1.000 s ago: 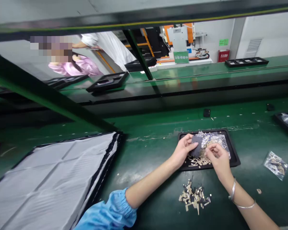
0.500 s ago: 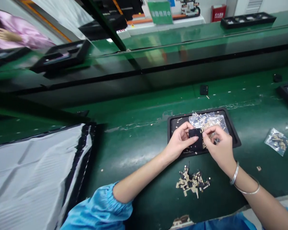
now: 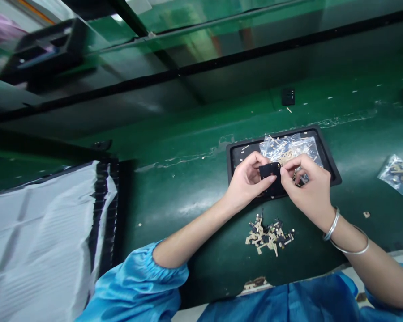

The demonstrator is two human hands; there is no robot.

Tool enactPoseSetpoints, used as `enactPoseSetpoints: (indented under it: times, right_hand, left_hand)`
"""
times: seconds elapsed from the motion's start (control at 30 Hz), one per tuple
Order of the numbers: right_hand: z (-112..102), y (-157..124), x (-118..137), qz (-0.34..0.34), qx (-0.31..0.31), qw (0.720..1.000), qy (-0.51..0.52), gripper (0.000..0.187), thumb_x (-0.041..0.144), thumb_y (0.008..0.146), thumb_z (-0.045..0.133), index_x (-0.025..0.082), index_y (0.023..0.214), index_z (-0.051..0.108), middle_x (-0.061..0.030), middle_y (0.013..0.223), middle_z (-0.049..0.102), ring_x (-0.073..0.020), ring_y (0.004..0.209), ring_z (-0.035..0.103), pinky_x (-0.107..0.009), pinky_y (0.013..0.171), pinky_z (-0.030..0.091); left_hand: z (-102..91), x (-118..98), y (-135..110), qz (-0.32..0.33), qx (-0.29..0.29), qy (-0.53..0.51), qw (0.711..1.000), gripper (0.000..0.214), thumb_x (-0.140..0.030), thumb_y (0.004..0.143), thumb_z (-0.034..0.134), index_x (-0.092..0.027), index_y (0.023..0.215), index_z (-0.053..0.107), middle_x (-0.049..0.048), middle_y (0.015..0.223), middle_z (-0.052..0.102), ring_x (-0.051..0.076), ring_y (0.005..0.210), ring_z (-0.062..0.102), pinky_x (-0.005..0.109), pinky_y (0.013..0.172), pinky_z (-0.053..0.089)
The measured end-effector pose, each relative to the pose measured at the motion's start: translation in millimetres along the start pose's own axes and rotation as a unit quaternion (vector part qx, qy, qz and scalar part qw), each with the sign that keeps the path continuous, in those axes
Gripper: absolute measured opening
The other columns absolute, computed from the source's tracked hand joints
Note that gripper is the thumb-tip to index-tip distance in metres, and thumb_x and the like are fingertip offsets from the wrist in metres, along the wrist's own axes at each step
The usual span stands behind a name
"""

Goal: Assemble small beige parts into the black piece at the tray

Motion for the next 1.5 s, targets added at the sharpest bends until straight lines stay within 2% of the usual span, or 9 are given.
enactPoseSetpoints:
  times: [0.2,0.53,0.77,1.13,1.5]
  right_hand:
    - [3.0,1.1,-2.0,0.015,0.018,0.999,0.032,0.007,0.019,0.079,0.061,0.021,0.073,0.06,0.0004,0.074,0.064,-0.0093,0.059,0.056,-0.022,0.051,0.046]
    - [8.0,5.0,-15.7,0.066,0.038,0.991,0.109,0.009,0.019,0.079,0.064,0.022,0.071,0.06,0.0008,0.068,0.061,-0.0083,0.055,0.054,-0.02,0.046,0.044]
    - [8.3,5.6,-15.5,0.068,0.035,0.991,0.112,0.009,0.019,0.078,0.064,0.021,0.07,0.06,0.0008,0.067,0.061,-0.0084,0.056,0.054,-0.019,0.045,0.044]
    - [8.7,4.7,-17.8,0.077,0.031,0.99,0.114,0.008,0.02,0.078,0.065,0.021,0.071,0.061,0.0012,0.067,0.06,-0.0085,0.055,0.054,-0.02,0.045,0.044]
    - [7.8,7.0,-15.6,0.096,0.03,0.989,0.11,0.008,0.016,0.076,0.064,0.02,0.069,0.061,0.0012,0.066,0.061,-0.0085,0.054,0.054,-0.02,0.047,0.045]
  left_hand:
    - [-3.0,-3.6,-0.6,0.021,-0.013,0.031,0.999,0.026,-0.025,0.073,0.065,-0.019,0.074,0.041,-0.0031,0.072,0.047,0.008,0.067,0.047,0.018,0.057,0.039]
    - [-2.3,-8.9,-1.3,0.036,-0.012,0.032,0.999,0.022,-0.018,0.074,0.064,-0.018,0.073,0.042,-0.0037,0.07,0.046,0.007,0.065,0.045,0.019,0.057,0.039]
    - [-3.0,-7.9,-1.6,0.03,-0.013,0.044,0.999,0.024,-0.022,0.074,0.065,-0.019,0.074,0.041,-0.0034,0.071,0.047,0.007,0.065,0.046,0.019,0.056,0.041]
    - [-3.1,-11.7,-1.8,0.044,-0.013,0.048,0.998,0.022,-0.019,0.074,0.064,-0.019,0.074,0.042,-0.0034,0.071,0.046,0.007,0.066,0.047,0.018,0.058,0.041]
    - [-4.0,-10.7,-0.8,0.052,0.001,0.046,0.998,0.025,-0.027,0.074,0.069,-0.017,0.073,0.045,-0.0032,0.072,0.047,0.007,0.068,0.048,0.018,0.061,0.042]
Point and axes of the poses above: each hand's wrist, its own y-axis towards the middle knuckle, its own z-axis out of the palm, x = y × z, the point moved 10 cm from there along y, towards the middle knuckle
